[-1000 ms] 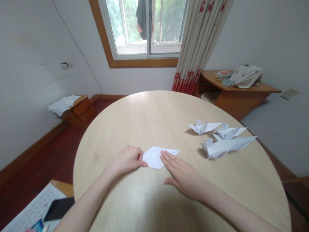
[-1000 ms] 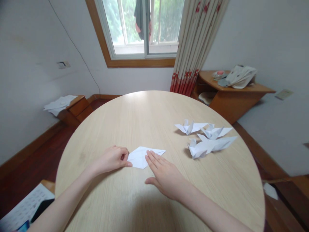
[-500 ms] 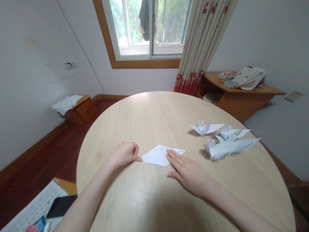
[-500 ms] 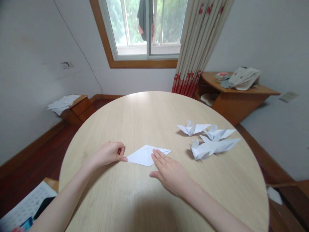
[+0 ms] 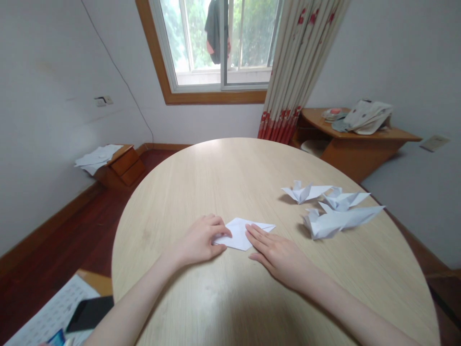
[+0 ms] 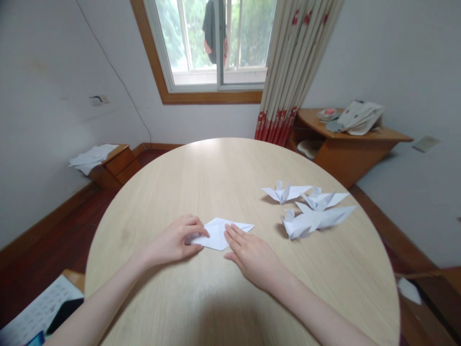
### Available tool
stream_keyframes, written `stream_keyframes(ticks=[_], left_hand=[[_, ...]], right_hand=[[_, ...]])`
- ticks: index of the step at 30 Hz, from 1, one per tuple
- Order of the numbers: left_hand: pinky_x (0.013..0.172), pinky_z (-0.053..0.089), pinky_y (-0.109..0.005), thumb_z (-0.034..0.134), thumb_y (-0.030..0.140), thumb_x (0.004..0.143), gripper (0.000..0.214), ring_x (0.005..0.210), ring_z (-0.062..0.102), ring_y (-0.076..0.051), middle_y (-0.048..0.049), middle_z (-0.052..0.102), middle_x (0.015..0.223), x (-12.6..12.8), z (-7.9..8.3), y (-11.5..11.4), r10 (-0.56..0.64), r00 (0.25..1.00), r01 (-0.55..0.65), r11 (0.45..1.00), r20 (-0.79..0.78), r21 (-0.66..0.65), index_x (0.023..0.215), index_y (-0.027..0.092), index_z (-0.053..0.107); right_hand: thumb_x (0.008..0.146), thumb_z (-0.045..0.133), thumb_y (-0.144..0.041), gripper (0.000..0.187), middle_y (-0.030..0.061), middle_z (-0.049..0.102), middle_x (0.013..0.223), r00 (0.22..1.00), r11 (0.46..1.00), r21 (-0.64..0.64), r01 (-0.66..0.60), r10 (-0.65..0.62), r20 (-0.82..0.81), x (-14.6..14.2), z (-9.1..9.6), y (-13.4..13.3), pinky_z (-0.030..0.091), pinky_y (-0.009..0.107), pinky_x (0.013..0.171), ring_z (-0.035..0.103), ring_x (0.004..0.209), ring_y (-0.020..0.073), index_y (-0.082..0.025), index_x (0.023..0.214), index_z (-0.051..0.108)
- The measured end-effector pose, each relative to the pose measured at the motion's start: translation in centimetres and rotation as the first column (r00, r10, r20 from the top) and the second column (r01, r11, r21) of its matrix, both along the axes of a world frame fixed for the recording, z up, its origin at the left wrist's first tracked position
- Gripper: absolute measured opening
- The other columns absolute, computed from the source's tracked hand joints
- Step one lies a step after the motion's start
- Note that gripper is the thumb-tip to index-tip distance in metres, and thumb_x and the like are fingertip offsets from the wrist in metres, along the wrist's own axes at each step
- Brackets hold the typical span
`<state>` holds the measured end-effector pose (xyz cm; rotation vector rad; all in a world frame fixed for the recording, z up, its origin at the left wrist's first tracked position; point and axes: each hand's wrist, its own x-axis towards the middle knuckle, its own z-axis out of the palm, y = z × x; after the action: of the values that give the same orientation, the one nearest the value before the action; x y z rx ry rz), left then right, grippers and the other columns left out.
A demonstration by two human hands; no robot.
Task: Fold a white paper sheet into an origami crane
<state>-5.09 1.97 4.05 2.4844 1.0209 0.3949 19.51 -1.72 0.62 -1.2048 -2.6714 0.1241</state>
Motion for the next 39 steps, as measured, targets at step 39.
stream_keyframes(ticks=[39], left_hand=[[0.071,0.041,-0.028,0.047,0.022,0.095,0.006,0.082,0.055,-0.017,-0.0028,0.058,0.090,3.2,-3.2,-1.4,0.041,0.999,-0.041,0.999,0.002,0.006,0.092,0.018,0.051]], right_hand=[[0.091,0.051,-0.016,0.009,0.0066,0.058,0.086,0.957,0.977,-0.023,0.213,-0.213,-0.197,-1.7,-1.2,0.4,0.042,0.034,0.070,0.050,0.082,0.0222,-0.019,0.083,0.053]])
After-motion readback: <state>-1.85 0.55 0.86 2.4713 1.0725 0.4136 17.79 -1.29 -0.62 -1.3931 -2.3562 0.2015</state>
